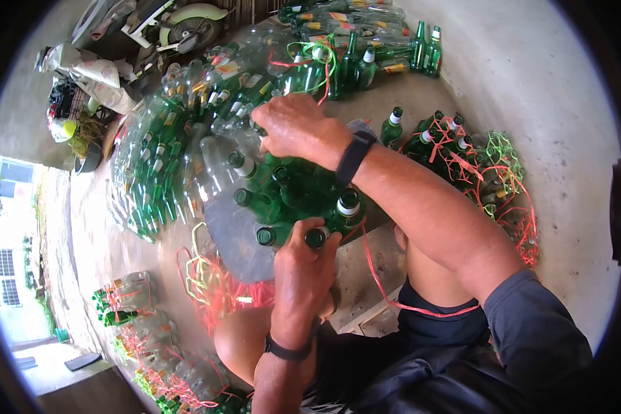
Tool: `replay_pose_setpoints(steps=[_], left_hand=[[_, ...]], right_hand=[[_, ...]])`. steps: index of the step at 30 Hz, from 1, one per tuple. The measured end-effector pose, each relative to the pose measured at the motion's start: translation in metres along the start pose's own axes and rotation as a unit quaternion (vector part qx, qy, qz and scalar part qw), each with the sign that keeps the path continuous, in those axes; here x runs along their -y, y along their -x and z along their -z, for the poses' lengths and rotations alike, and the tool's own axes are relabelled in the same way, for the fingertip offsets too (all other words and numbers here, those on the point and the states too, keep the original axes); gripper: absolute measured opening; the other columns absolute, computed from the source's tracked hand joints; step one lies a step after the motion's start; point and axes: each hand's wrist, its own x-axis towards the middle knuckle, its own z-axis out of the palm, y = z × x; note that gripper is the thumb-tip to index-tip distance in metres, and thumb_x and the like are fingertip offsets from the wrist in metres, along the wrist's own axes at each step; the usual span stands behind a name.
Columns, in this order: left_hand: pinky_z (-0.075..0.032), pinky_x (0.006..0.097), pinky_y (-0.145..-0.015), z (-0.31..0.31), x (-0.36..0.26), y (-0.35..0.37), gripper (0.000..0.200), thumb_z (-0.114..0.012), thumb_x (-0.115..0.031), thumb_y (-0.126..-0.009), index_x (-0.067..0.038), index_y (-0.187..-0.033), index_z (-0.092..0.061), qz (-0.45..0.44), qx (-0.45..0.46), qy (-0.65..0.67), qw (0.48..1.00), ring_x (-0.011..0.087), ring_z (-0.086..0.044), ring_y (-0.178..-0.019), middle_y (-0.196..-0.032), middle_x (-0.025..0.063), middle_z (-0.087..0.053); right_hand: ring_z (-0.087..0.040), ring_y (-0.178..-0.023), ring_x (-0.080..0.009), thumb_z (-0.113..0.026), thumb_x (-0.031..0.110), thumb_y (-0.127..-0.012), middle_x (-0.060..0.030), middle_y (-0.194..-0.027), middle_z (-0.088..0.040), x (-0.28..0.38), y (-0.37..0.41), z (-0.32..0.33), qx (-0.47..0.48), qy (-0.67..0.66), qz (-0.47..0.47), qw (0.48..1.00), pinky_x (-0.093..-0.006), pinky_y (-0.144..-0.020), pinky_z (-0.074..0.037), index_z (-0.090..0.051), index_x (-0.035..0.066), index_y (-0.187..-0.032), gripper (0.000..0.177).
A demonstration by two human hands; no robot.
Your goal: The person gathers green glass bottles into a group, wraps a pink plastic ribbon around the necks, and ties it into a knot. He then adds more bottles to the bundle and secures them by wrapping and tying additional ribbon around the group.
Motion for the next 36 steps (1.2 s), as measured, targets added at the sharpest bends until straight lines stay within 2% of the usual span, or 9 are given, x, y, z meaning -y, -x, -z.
replay_pose_setpoints(steps=[1, 3, 5, 10, 16, 19, 28, 35, 36], left_hand=[[-0.056, 0.0321, -0.064, 0.0004, 0.0011, 0.0000, 0.031, -0.076, -0.017, -0.094, -0.003, -0.122, -0.069, -0.017, 0.000, -0.011, 1.000, 0.0165, -0.072, -0.063, -0.071, 0.0120, -0.072], [-0.056, 0.0327, -0.064, 0.0011, -0.0013, 0.0004, 0.031, -0.077, -0.016, -0.094, -0.003, -0.121, -0.069, -0.009, 0.001, -0.003, 1.000, 0.0169, -0.072, -0.065, -0.074, 0.0128, -0.073], [-0.056, 0.0333, -0.065, 0.0004, -0.0020, 0.0011, 0.031, -0.077, -0.016, -0.094, -0.003, -0.121, -0.069, -0.001, 0.001, 0.004, 1.000, 0.0173, -0.072, -0.066, -0.076, 0.0137, -0.074], [-0.059, 0.0386, -0.071, 0.0021, -0.0057, 0.0006, 0.033, -0.080, -0.018, -0.092, -0.002, -0.119, -0.070, -0.013, -0.004, 0.000, 1.000, 0.0312, -0.077, -0.080, -0.093, 0.0213, -0.076], [-0.059, 0.0416, -0.075, 0.0024, -0.0046, -0.0003, 0.036, -0.081, -0.020, -0.091, -0.001, -0.119, -0.070, -0.020, -0.003, -0.006, 1.000, 0.0379, -0.078, -0.088, -0.095, 0.0262, -0.076], [-0.056, 0.0482, -0.068, 0.0015, -0.0024, 0.0002, 0.034, -0.080, -0.019, -0.093, 0.002, -0.115, -0.065, -0.050, -0.005, 0.000, 0.999, 0.0436, -0.072, -0.077, -0.094, 0.0281, -0.072], [-0.056, 0.0502, -0.070, -0.0003, 0.0028, 0.0025, 0.033, -0.080, -0.016, -0.092, 0.004, -0.113, -0.063, -0.086, -0.013, 0.007, 0.996, 0.0465, -0.072, -0.082, -0.093, 0.0298, -0.070], [-0.056, 0.0498, -0.070, -0.0003, 0.0018, 0.0035, 0.032, -0.080, -0.016, -0.092, 0.003, -0.113, -0.064, -0.073, -0.013, 0.011, 0.997, 0.0462, -0.072, -0.082, -0.094, 0.0293, -0.070], [-0.058, 0.0454, -0.072, -0.0006, 0.0026, 0.0031, 0.034, -0.081, -0.016, -0.091, 0.002, -0.115, -0.066, -0.075, -0.020, 0.001, 0.997, 0.0416, -0.074, -0.083, -0.093, 0.0283, -0.072]], right_hand=[[-0.075, -0.102, -0.0388, -0.071, 0.015, -0.081, -0.0191, -0.100, -0.078, -0.0008, -0.0001, -0.0010, -0.009, 0.000, -0.002, 1.000, -0.0502, -0.093, -0.057, -0.074, 0.001, -0.098, 0.023], [-0.077, -0.095, -0.0384, -0.072, 0.016, -0.080, -0.0192, -0.095, -0.078, -0.0033, -0.0001, -0.0033, -0.032, 0.010, 0.014, 0.999, -0.0497, -0.087, -0.059, -0.074, 0.001, -0.097, 0.023], [-0.075, -0.095, -0.0412, -0.083, 0.028, -0.079, -0.0197, -0.094, -0.076, -0.0047, -0.0009, -0.0053, -0.049, 0.014, 0.004, 0.999, -0.0527, -0.081, -0.059, -0.074, 0.005, -0.096, 0.031], [-0.073, -0.095, -0.0429, -0.084, 0.029, -0.079, -0.0212, -0.096, -0.075, -0.0056, -0.0039, -0.0025, -0.017, 0.007, -0.003, 1.000, -0.0540, -0.081, -0.057, -0.073, 0.005, -0.098, 0.033], [-0.075, -0.096, -0.0405, -0.084, 0.028, -0.079, -0.0202, -0.097, -0.076, -0.0060, -0.0027, -0.0028, -0.032, 0.007, 0.003, 0.999, -0.0516, -0.084, -0.059, -0.075, 0.005, -0.099, 0.032], [-0.076, -0.098, -0.0390, -0.083, 0.026, -0.080, -0.0196, -0.099, -0.077, -0.0036, -0.0002, 0.0022, -0.034, 0.013, 0.010, 0.999, -0.0497, -0.086, -0.061, -0.075, 0.004, -0.100, 0.030], [-0.075, -0.097, -0.0404, -0.082, 0.025, -0.079, -0.0210, -0.099, -0.077, -0.0045, -0.0026, 0.0025, -0.027, 0.031, 0.005, 0.999, -0.0509, -0.085, -0.060, -0.075, 0.003, -0.098, 0.030], [-0.075, -0.096, -0.0414, -0.082, 0.024, -0.079, -0.0218, -0.097, -0.076, -0.0074, -0.0034, -0.0001, -0.033, 0.019, 0.007, 0.999, -0.0513, -0.084, -0.060, -0.075, 0.002, -0.097, 0.029], [-0.074, -0.092, -0.0434, -0.082, 0.026, -0.078, -0.0232, -0.091, -0.075, -0.0087, -0.0043, -0.0025, -0.046, 0.011, 0.017, 0.999, -0.0528, -0.082, -0.058, -0.072, 0.002, -0.094, 0.031]])
